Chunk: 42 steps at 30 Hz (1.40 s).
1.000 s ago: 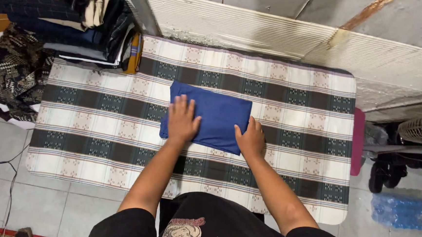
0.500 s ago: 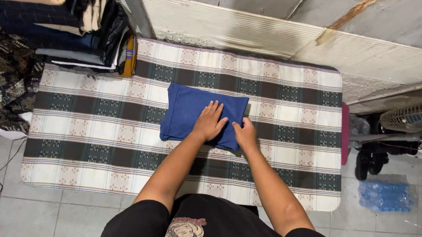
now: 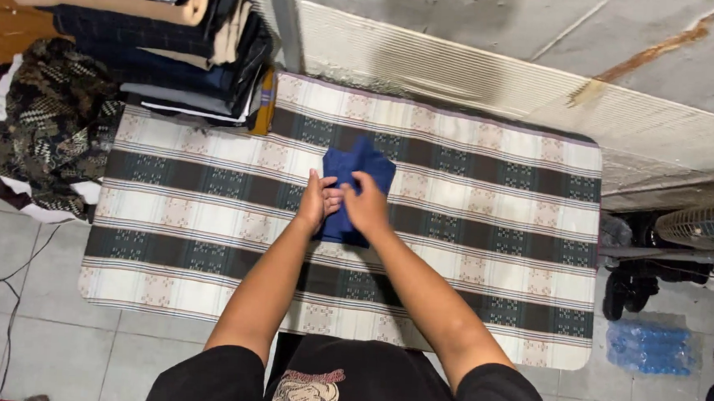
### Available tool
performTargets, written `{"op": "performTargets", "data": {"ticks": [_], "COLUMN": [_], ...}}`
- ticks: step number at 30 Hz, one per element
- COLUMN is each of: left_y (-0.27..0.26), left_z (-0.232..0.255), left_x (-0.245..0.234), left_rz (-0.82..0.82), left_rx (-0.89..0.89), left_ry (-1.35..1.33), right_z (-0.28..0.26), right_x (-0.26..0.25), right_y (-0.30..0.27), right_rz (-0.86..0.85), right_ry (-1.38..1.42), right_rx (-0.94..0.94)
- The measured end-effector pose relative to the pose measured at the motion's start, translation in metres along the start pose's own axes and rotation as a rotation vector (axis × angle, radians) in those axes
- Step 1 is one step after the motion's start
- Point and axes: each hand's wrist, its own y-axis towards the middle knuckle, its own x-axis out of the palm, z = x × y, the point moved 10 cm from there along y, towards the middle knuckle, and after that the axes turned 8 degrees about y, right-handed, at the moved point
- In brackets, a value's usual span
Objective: The person folds a blue t-shirt on a patterned ironing board. They smooth the fabric, fold the sides inward, fold the bottom up, and then fold the shirt in half before placing it on a stack of folded clothes.
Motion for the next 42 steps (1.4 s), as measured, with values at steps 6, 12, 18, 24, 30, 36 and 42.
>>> {"op": "performTargets", "data": {"ticks": [6,12,18,24,30,36,42], "left_y": [0.021,-0.051,-0.098,-0.119,-0.090,-0.234,-0.166], "left_z": [0.005,0.036,0.071,0.075,0.006,-0.013,0.016], "left_x": [-0.033,-0.044,-0.028,-0.028,-0.075,0.021,0.033], "left_rz": [0.170,0.229,0.157,0.097,0.178,-0.200,0.024], "left_rx": [0.117,0.094,0.139,0.094,-0.006,-0.382,0.036], "left_ry": [0.749,1.135,1.261,1.249,0.892,-0.197,-0.433], "right_z": [0.036,0.024,0.056,0.152,0.128,0.148,0.104], "right_x": [0.033,-0.010,-0.017,0.014,0.031,0.045,0.009], "right_y": [-0.018,-0.053,-0.030,0.017,-0.009,-0.026,-0.068], "right_rz": [0.187,0.074,0.065,0.051,0.070,0.199,0.266], "right_ry": [-0.263,-0.524,-0.173,0.224,0.753,1.089,1.111], "right_rx": [-0.308,-0.305,0.082,0.443,0.613,0.586,0.509]}}
